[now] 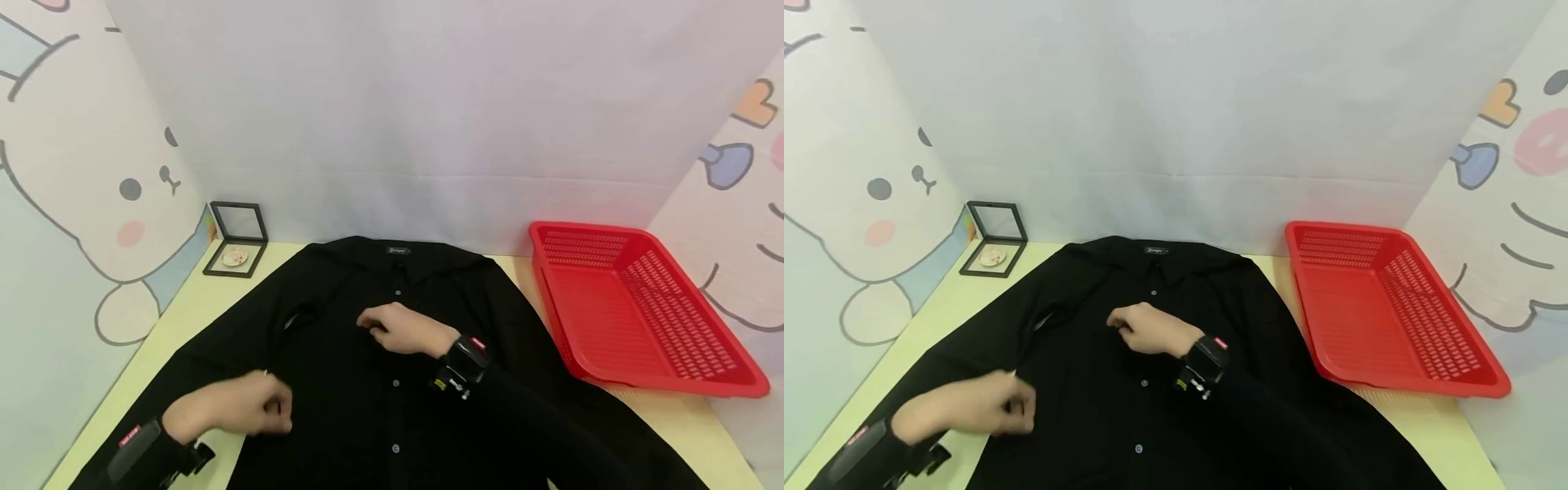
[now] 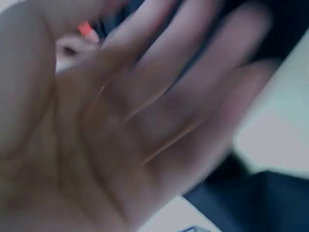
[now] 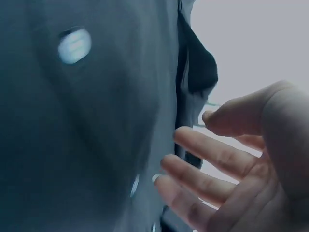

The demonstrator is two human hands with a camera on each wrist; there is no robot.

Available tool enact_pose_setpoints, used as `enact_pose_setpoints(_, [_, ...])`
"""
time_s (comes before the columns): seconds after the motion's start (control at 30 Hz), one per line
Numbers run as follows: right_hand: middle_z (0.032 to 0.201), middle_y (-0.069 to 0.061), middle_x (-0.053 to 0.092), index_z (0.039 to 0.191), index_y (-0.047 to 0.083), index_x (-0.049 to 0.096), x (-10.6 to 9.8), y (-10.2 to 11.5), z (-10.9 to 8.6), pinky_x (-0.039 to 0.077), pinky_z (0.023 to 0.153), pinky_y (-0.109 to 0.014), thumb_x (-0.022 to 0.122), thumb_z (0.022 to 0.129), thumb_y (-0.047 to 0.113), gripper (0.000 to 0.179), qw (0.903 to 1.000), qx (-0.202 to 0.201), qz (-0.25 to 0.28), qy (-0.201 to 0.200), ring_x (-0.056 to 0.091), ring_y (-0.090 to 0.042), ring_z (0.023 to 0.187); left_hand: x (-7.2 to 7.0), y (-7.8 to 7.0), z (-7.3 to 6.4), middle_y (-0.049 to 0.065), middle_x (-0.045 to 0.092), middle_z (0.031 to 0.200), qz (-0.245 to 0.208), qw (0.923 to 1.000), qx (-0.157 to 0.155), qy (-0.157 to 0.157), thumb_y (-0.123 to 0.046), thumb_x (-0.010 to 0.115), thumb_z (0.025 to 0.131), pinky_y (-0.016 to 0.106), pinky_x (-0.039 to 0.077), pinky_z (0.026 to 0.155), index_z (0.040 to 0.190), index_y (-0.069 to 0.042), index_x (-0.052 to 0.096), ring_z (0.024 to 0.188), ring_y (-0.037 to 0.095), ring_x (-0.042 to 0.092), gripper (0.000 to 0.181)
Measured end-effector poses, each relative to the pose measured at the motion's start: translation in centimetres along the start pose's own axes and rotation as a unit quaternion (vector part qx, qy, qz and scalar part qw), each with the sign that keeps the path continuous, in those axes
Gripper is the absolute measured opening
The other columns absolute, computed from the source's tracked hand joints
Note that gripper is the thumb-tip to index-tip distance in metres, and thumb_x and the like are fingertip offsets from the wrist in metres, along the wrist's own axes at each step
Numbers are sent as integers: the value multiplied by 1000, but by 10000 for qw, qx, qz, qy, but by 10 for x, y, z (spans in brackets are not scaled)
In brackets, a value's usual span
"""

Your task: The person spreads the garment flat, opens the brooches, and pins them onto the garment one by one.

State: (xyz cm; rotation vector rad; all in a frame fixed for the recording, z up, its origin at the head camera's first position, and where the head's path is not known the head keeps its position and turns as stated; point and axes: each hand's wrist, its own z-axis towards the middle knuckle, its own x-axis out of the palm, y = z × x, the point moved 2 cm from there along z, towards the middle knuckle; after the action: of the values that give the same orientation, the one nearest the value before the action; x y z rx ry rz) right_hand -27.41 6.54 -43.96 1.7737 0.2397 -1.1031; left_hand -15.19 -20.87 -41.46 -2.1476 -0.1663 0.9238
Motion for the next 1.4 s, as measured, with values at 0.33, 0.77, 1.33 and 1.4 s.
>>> enact_pose_setpoints(0.33, [125, -11, 70, 129, 4, 67, -6, -20, -75, 58, 90, -35, 56, 105, 7, 26, 9975, 413, -57, -575, 68, -19, 108, -65, 19, 51, 24, 63, 118, 2396, 9127, -1078, -3131, -24, 77, 94, 48, 55, 75, 135, -2, 58, 96, 36, 65, 50])
enact_pose_setpoints(0.77, [127, -15, 67, 131, 1, 64, -2, -21, -92, 57, 88, -40, 61, 103, 8, 28, 9946, 918, 0, -493, 67, -24, 109, -68, 20, 87, 23, 64, 123, 2605, 8698, -251, -4182, -9, 64, 100, 41, 51, 70, 133, 0, 68, 98, 35, 64, 34])
enact_pose_setpoints(1.33, [141, -17, 57, 131, 5, 65, 4, -17, -86, 50, 103, -50, 68, 100, 14, 33, 9909, 1320, -256, -28, 57, -34, 127, -40, 20, 103, 29, 11, 169, 2110, 9658, -1102, -1031, -41, 58, 105, 76, 17, 118, 162, 2, 21, 152, 58, 11, 80])
enact_pose_setpoints(1.4, [141, -16, 56, 132, 8, 65, 4, -17, -82, 48, 103, -50, 68, 100, 17, 33, 9891, 1439, -299, 86, 55, -34, 128, -33, 15, 105, 31, 6, 169, 2011, 9691, -1066, -954, -44, 56, 105, 76, 15, 118, 163, 4, 17, 154, 56, 9, 84])
